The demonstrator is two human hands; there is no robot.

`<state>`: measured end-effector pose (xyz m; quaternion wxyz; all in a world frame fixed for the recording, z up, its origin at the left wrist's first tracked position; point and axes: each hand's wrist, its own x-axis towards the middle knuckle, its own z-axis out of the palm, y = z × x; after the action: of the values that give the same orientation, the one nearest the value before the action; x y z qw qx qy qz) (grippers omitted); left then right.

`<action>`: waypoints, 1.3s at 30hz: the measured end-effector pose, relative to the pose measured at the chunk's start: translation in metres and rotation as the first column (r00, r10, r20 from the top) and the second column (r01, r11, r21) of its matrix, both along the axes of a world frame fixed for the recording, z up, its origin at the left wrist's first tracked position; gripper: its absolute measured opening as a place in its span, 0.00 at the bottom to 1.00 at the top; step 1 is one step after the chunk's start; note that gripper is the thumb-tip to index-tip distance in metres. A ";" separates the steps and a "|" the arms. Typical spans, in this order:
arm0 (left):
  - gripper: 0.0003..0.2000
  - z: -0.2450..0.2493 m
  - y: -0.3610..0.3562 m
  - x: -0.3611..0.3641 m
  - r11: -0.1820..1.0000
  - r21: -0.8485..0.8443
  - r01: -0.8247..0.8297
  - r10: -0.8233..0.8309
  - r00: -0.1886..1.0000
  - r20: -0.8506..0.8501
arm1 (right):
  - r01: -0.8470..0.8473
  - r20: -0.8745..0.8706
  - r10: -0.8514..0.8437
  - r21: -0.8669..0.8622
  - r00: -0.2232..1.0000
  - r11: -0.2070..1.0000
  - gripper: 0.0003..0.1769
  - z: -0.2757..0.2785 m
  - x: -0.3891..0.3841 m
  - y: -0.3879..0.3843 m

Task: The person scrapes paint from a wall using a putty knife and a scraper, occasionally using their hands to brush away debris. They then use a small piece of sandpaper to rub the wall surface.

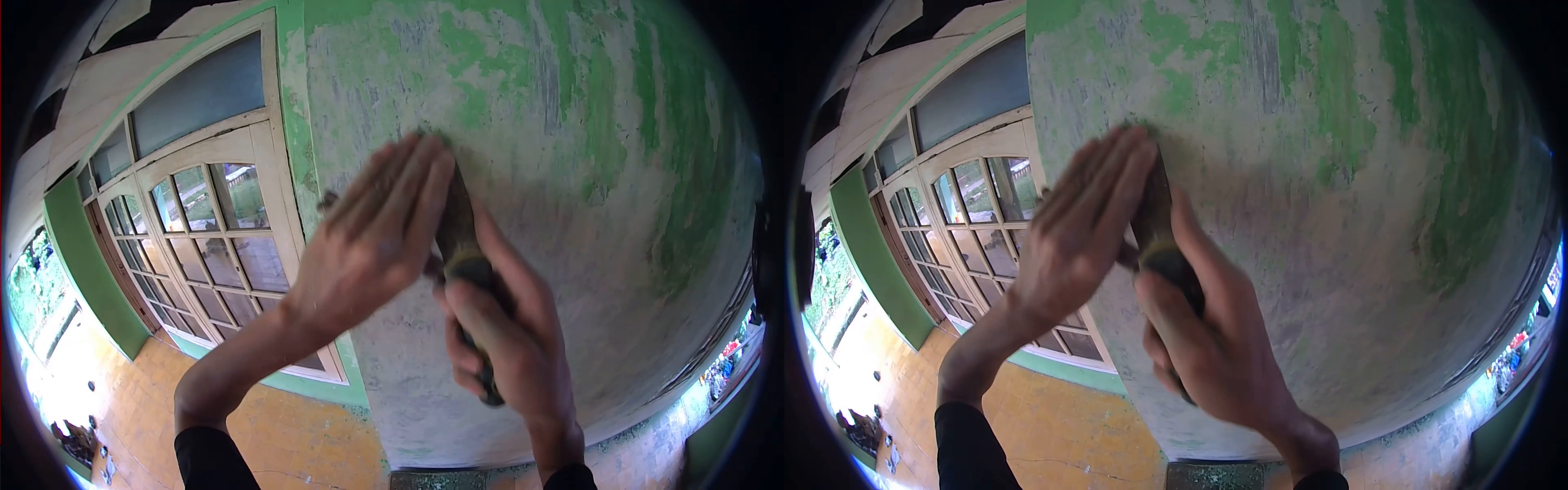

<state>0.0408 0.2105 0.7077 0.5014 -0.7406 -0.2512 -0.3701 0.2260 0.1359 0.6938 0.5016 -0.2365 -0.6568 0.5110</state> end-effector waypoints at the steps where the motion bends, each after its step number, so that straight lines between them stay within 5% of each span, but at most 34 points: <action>1: 0.25 0.007 -0.005 0.002 1.000 -0.006 -0.002 0.002 1.000 0.026 | 0.010 -0.020 -0.010 0.000 1.000 1.000 0.40 0.005 -0.003 0.002; 39: 0.26 0.015 0.001 0.021 0.999 0.049 0.014 -0.013 1.000 -0.006 | 0.036 -0.072 -0.037 -0.009 0.997 0.999 0.38 0.012 0.010 -0.004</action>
<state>0.0615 0.2119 0.7229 0.5176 -0.7307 -0.2357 -0.3776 0.2357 0.1317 0.7056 0.5334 -0.2319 -0.6318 0.5124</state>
